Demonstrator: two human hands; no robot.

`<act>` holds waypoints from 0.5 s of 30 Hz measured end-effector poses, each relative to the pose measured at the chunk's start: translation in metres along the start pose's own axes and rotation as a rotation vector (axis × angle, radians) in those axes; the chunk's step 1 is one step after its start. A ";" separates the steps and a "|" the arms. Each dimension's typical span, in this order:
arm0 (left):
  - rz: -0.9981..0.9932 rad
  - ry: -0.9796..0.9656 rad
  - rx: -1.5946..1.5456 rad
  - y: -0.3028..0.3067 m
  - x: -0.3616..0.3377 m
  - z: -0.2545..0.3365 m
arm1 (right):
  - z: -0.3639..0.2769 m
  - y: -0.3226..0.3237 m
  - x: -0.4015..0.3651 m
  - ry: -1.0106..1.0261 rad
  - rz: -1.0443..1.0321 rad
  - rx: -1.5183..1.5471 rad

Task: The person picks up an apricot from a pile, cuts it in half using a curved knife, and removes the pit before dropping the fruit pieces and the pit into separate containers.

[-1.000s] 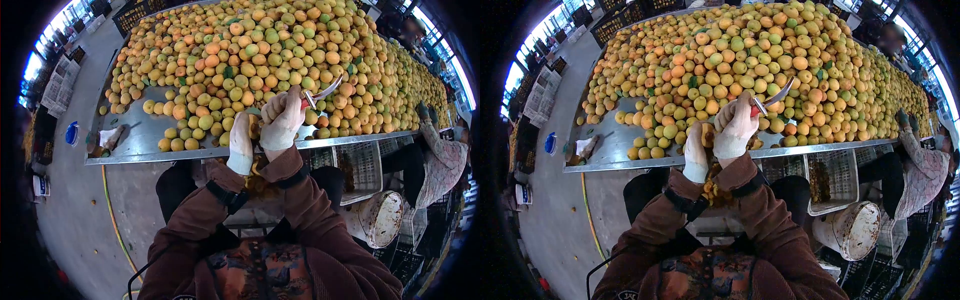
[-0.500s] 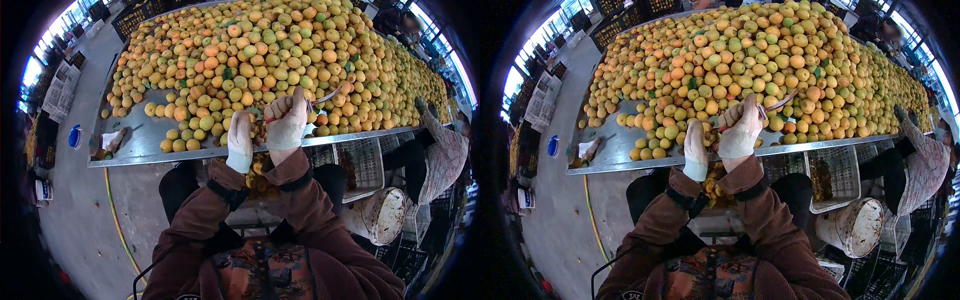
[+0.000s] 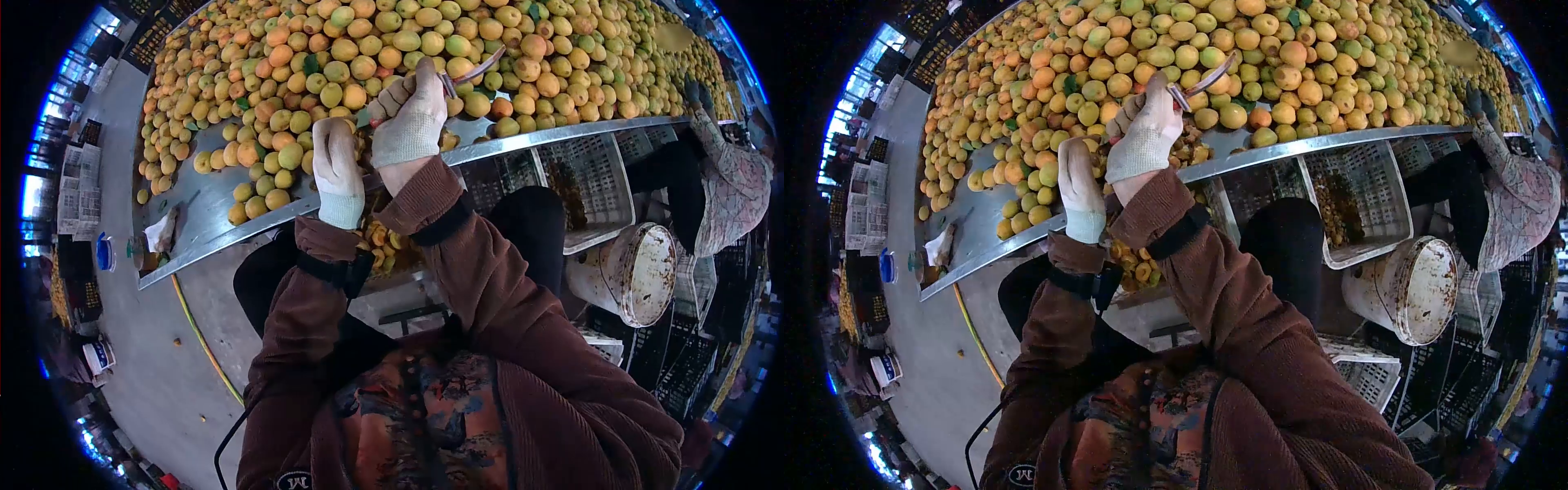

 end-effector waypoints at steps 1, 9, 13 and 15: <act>-0.042 -0.067 0.068 -0.001 0.002 0.009 | 0.003 0.005 0.004 -0.013 0.016 0.025; -0.051 -0.394 0.433 -0.011 -0.012 0.005 | 0.007 0.010 0.014 -0.154 -0.182 0.150; -0.177 -0.160 0.300 -0.015 -0.002 -0.001 | 0.005 0.015 0.017 -0.138 -0.184 0.152; -0.146 -0.112 0.270 -0.014 -0.003 -0.002 | 0.005 0.016 0.019 -0.158 -0.188 0.151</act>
Point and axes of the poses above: each hand's wrist, its own x-axis towards the middle knuckle, its own y-axis out of the back of the hand, z = x × y, the point moved 8 cm from there along x, towards the middle knuckle, and after that the axes turned 12 degrees about -y, right-handed, at the moved point
